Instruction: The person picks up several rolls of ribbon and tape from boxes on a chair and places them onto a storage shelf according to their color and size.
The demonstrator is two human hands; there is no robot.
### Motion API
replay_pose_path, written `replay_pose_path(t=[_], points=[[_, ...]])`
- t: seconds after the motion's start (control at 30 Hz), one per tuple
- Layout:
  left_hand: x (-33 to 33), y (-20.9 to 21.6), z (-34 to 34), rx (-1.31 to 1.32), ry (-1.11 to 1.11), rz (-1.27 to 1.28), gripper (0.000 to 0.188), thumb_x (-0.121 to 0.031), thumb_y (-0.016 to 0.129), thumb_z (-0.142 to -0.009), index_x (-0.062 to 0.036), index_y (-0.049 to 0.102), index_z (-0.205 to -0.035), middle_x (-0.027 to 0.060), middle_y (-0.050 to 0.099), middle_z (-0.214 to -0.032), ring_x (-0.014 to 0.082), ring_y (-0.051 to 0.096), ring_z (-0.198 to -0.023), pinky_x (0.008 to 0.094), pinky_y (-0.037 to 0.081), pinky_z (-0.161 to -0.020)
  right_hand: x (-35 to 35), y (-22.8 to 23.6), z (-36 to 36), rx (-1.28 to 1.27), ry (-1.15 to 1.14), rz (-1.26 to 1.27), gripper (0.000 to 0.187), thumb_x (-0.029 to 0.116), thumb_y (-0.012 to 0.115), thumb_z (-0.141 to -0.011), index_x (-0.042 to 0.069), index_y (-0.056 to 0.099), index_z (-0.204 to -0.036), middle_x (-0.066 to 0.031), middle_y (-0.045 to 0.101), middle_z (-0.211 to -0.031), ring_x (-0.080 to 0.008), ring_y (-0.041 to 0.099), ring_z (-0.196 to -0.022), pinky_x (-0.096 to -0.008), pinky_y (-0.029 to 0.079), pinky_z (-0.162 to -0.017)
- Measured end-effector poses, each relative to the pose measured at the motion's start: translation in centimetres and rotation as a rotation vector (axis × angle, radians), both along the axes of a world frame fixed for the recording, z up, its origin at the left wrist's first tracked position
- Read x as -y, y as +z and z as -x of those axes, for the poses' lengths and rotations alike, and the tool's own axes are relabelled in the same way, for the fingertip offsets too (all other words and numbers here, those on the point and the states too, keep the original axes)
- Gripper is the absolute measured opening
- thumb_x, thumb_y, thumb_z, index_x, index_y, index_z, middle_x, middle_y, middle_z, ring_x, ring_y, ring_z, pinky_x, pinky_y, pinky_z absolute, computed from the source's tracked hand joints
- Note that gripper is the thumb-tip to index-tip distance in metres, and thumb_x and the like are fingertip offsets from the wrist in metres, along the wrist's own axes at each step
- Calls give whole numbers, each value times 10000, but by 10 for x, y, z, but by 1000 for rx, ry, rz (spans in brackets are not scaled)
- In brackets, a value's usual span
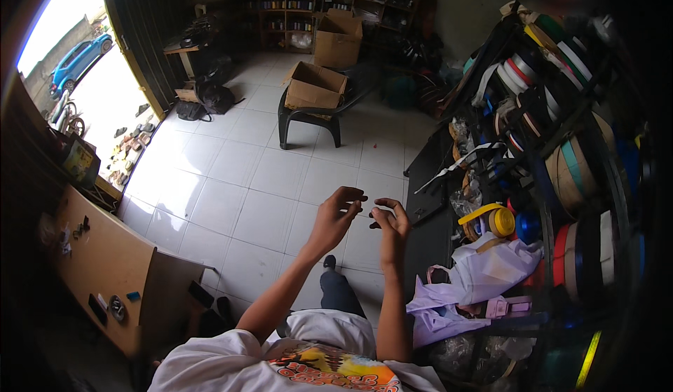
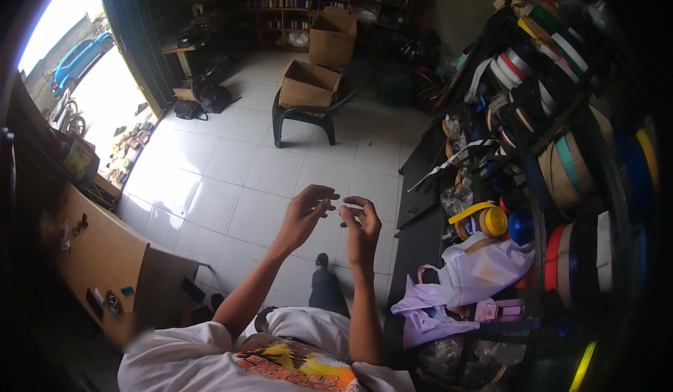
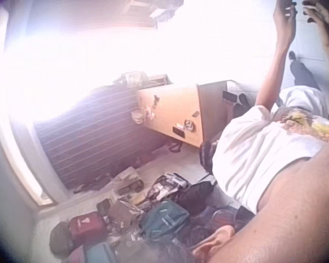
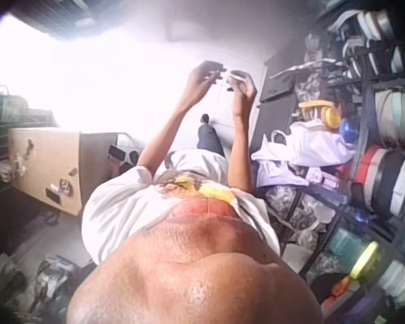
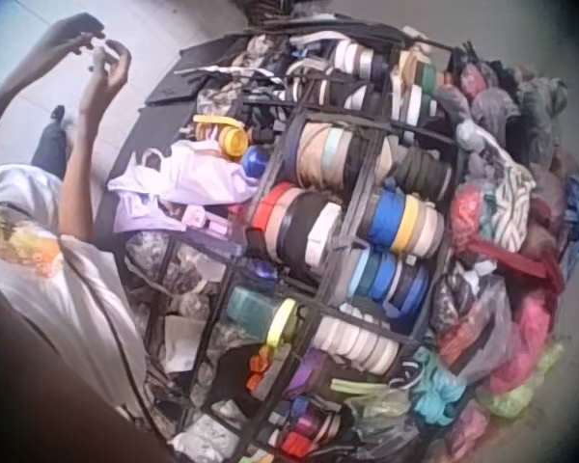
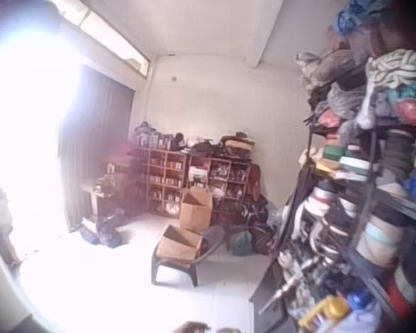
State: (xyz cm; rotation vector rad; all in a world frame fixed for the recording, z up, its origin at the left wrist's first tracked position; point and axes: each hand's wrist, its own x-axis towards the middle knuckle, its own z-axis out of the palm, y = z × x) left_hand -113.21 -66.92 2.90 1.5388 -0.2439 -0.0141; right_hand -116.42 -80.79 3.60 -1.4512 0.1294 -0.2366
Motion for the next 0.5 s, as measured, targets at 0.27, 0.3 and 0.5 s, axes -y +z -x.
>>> replay_pose_path(t=[0.27, 0.3, 0.5], points=[[-66, -12, -175, -29, 161, -173, 266, -109, 555, -964, 38, 535, -1184, 139, 679, -1110, 236, 673, -973, 340, 548, -822, -20, -16, -211, -102, 105, 32, 191, 143, 640, -873, 35, 639, -1031, -15, 643, -919, -99, 595, -788, -252, 454, -688], [-78, -6, -195, -44, 204, -167, 271, -119, 554, -967, 38, 532, -1187, 138, 675, -1122, 237, 669, -984, 340, 547, -827, -30, -15, -240, -95, 152, 52, 204, 154, 635, -875, 30, 636, -1037, -26, 645, -941, -109, 598, -802, -262, 458, -687], [-161, -9, -286, -76, 504, -134, 282, -181, 534, -997, 11, 525, -1203, 129, 639, -1179, 199, 645, -1006, 318, 530, -820, -130, -16, -379, -106, 482, 121, 267, 200, 613, -883, 19, 628, -1079, -57, 643, -1039, -140, 596, -826, -297, 477, -707]])
